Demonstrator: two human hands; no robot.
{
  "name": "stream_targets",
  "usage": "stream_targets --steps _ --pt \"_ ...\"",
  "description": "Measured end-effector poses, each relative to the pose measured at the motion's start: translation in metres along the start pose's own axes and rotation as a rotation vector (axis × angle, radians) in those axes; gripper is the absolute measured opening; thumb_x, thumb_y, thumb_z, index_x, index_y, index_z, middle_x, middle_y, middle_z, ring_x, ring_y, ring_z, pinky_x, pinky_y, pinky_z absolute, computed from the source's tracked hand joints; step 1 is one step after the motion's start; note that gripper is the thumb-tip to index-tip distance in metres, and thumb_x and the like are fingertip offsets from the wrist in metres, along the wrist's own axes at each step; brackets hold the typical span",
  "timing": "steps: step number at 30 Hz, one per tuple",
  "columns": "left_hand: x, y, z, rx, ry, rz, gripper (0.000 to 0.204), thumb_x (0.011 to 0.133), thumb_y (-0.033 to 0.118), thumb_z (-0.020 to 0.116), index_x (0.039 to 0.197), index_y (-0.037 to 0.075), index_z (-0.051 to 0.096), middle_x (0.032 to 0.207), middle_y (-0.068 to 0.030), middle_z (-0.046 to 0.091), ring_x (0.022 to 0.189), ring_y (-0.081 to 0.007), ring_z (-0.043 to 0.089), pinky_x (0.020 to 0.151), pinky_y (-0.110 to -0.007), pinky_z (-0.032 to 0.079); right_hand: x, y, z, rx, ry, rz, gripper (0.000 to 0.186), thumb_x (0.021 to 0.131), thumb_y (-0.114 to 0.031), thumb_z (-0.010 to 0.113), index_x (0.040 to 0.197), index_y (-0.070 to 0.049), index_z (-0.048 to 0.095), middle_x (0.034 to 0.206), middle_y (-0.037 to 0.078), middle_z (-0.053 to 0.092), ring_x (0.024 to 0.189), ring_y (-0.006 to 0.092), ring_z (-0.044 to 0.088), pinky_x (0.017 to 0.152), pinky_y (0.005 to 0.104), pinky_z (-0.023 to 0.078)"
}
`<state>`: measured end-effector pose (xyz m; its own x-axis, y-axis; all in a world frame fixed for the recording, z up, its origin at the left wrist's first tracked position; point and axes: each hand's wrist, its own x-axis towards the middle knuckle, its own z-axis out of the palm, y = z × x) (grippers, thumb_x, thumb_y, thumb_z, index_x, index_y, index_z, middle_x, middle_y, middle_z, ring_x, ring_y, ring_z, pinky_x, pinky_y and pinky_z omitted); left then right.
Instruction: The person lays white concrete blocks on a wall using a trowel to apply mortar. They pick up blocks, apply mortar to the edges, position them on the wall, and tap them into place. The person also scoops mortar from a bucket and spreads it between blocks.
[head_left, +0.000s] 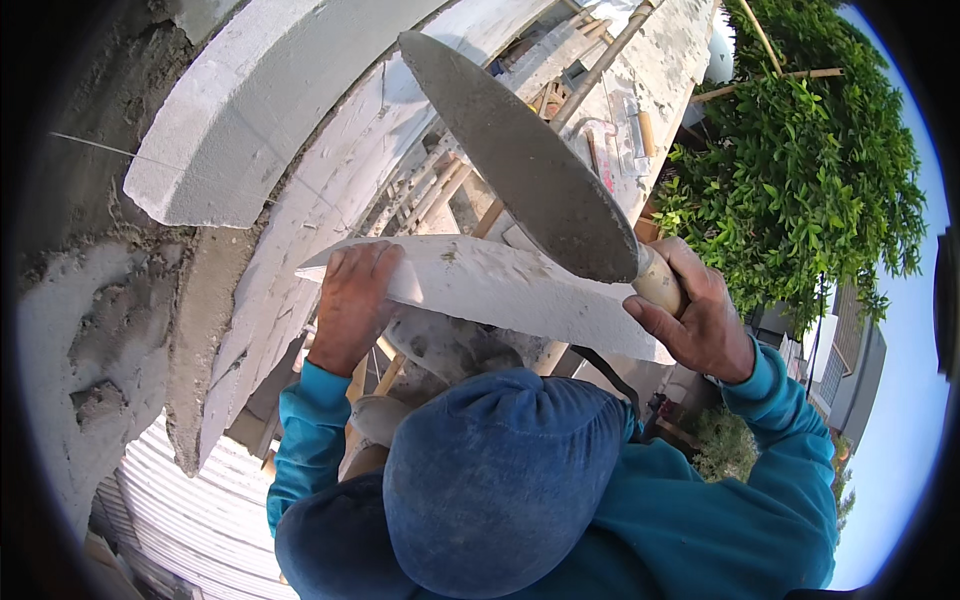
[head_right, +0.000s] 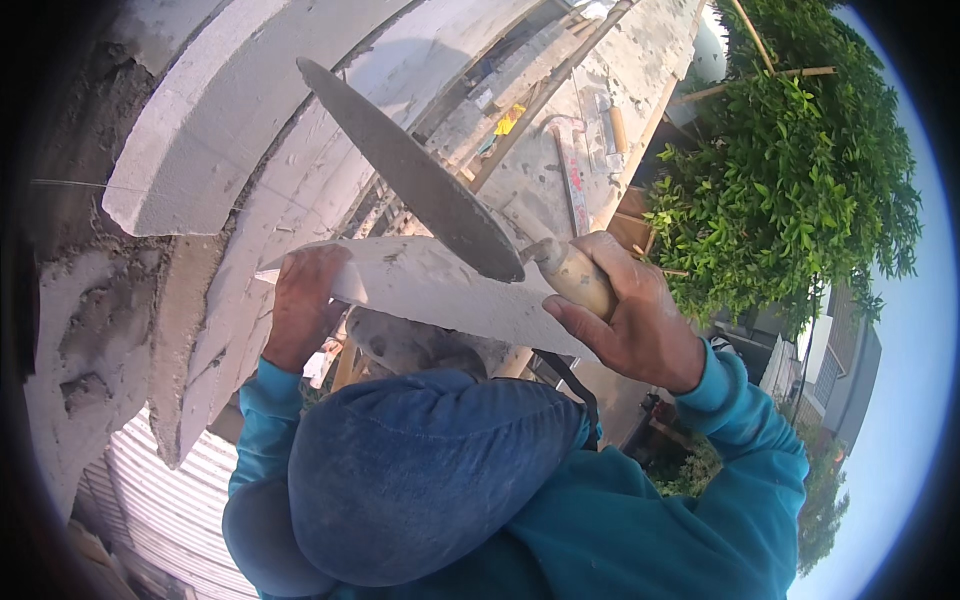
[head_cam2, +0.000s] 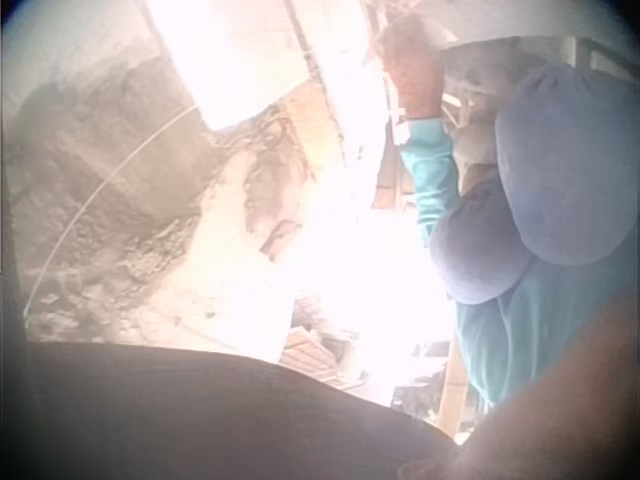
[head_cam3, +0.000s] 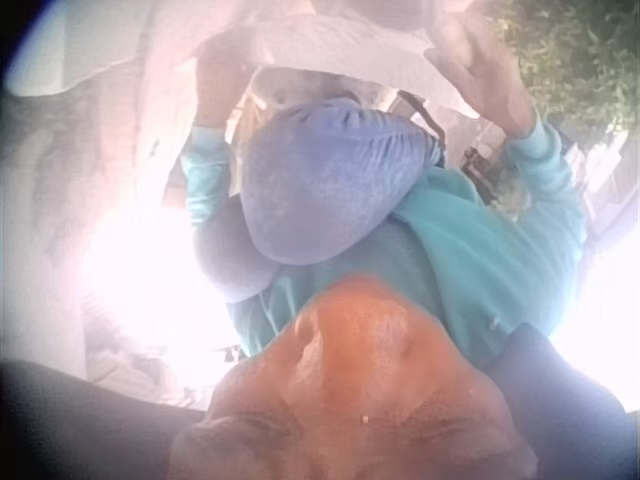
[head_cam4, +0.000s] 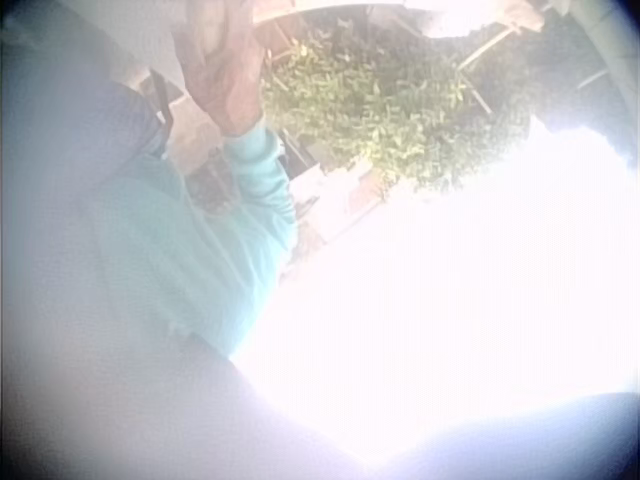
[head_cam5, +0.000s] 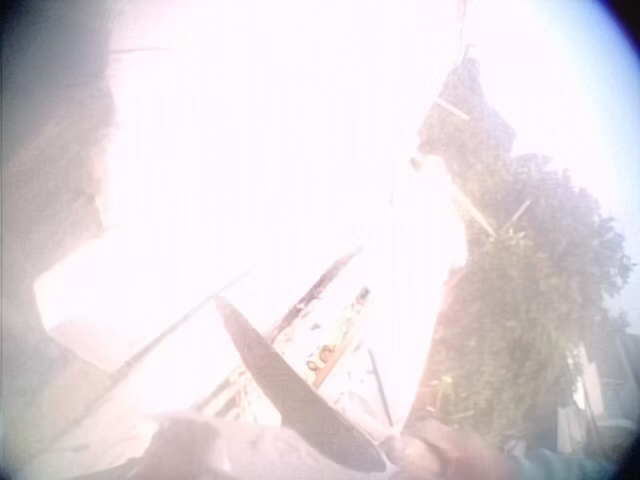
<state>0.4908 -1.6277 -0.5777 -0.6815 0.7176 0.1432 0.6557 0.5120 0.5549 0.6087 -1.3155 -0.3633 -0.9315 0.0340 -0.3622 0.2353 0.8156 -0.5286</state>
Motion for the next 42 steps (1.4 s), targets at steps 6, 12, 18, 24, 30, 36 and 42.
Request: stream_targets --steps 6,12,18,24,30,36,42 --pt "-0.001 -0.002 0.001 -0.034 0.026 0.010 0.062 0.065 0.005 0.079 0.123 0.004 0.057 0.121 -0.0139 0.062 0.118 -0.0302 0.056 0.104 -0.043 0.039 0.004 0.008 0.017 -0.228 -0.191 -0.036 0.039 0.089 -0.016 0.069 0.116 -0.001 0.046 0.087 0.021 0.063 0.082 0.0427 0.066 0.068 0.0460 0.053" --pt "-0.001 -0.007 0.008 -0.026 0.047 0.014 0.054 0.071 0.014 0.077 0.121 0.004 0.058 0.118 -0.0144 0.063 0.116 -0.0334 0.056 0.102 -0.045 0.039 0.014 -0.009 -0.004 -0.264 -0.022 -0.141 0.038 0.088 -0.015 0.070 0.115 -0.003 0.047 0.082 0.019 0.061 0.072 0.0411 0.065 0.063 0.0445 0.052" --pt "-0.002 -0.006 0.008 0.010 0.072 0.011 0.055 0.070 0.012 0.079 0.120 0.004 0.058 0.118 -0.0149 0.063 0.114 -0.0338 0.056 0.101 -0.045 0.040 0.007 0.006 0.020 -0.423 -0.128 -0.108 0.038 0.085 -0.008 0.067 0.115 0.000 0.045 0.082 0.020 0.064 0.068 0.0383 0.065 0.061 0.0451 0.053" --pt "-0.002 -0.002 0.003 -0.096 0.019 -0.012 0.061 0.067 0.005 0.078 0.124 0.003 0.056 0.121 -0.0159 0.061 0.120 -0.0332 0.054 0.106 -0.044 0.037 0.022 0.003 0.009 -0.526 -0.014 -0.345 0.047 0.083 -0.007 0.069 0.122 0.001 0.045 0.079 0.020 0.062 0.069 0.0384 0.065 0.061 0.0474 0.051" --pt "-0.003 -0.004 0.006 -0.072 0.055 0.000 0.059 0.067 0.005 0.077 0.123 0.003 0.056 0.122 -0.0161 0.061 0.118 -0.0326 0.055 0.107 -0.044 0.037 0.010 -0.001 0.013 -0.281 -0.027 -0.100 0.040 0.084 -0.009 0.069 0.114 -0.001 0.045 0.077 0.023 0.061 0.068 0.0404 0.065 0.058 0.0482 0.051" --pt "-0.006 -0.001 0.005 -0.034 0.028 -0.007 0.058 0.068 0.003 0.077 0.123 0.002 0.057 0.124 -0.0164 0.060 0.119 -0.0325 0.055 0.105 -0.044 0.038 0.033 0.021 0.002 -0.584 -0.031 -0.237 0.035 0.089 -0.016 0.068 0.112 0.000 0.047 0.078 0.020 0.063 0.066 0.0389 0.063 0.056 0.0462 0.050" --pt "-0.010 0.003 0.003 -0.042 0.036 -0.022 0.059 0.066 0.003 0.078 0.122 0.004 0.058 0.124 -0.0144 0.061 0.120 -0.0314 0.054 0.104 -0.044 0.038 0.021 0.002 0.008 0.286 0.136 -0.029 0.047 0.085 -0.014 0.071 0.121 0.003 0.046 0.084 0.022 0.062 0.070 0.0397 0.063 0.059 0.0455 0.050"
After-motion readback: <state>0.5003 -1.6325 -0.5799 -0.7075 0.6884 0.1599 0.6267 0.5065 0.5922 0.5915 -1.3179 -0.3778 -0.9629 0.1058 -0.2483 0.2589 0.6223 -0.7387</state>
